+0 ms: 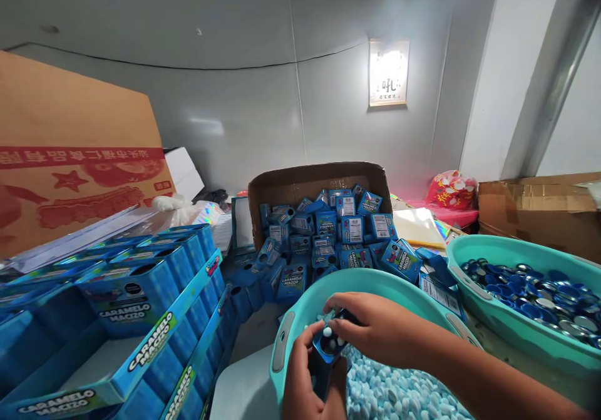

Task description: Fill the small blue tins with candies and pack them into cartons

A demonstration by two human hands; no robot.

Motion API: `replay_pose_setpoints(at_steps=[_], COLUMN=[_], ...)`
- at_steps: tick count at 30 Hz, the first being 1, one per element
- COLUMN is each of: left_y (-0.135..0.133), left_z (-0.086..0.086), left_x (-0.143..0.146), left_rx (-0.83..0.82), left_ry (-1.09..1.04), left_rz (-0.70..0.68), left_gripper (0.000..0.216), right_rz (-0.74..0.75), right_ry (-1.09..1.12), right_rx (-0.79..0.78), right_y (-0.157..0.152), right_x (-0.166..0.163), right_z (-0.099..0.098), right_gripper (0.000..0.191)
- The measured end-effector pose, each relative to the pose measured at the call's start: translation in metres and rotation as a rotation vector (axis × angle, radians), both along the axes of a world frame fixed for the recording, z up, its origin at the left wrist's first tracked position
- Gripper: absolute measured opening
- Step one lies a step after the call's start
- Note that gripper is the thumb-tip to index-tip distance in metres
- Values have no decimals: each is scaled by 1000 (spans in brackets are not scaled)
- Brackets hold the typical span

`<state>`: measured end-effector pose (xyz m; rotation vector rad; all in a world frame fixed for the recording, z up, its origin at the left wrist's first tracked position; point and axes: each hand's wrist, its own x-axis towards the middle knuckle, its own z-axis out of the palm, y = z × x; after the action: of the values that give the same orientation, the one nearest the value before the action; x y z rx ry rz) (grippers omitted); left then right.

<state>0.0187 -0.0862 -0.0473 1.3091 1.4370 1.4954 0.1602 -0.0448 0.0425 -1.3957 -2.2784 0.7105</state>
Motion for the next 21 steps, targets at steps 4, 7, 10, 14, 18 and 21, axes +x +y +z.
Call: replay_pose_setpoints(at_steps=[4, 7, 10, 14, 18, 21], left_y=[2, 2, 1, -2, -5, -7], left_z=[-5, -9, -9, -4, 3, 8], left_x=[-1, -1, -1, -1, 0, -1], left_rx=[7, 1, -3, 13, 11, 15], left_ry=[-10, -4, 5, 16, 38, 20], left_rz=[-32, -43, -33, -17, -5, 59], left_gripper=[52, 54, 55, 52, 50, 52], right_rz=[-15, -27, -43, -54, -27, -25], right_ry=[-3, 7, 15, 44, 92, 190], right_rx=[13, 9, -7, -27, -37, -48], right_y=[-2, -4, -4, -1, 4, 13], right_x=[-2, -4, -6, -6, -3, -2], right_z=[-1, -1, -3, -5, -8, -14], right_gripper=[38, 48, 51, 54, 54, 55])
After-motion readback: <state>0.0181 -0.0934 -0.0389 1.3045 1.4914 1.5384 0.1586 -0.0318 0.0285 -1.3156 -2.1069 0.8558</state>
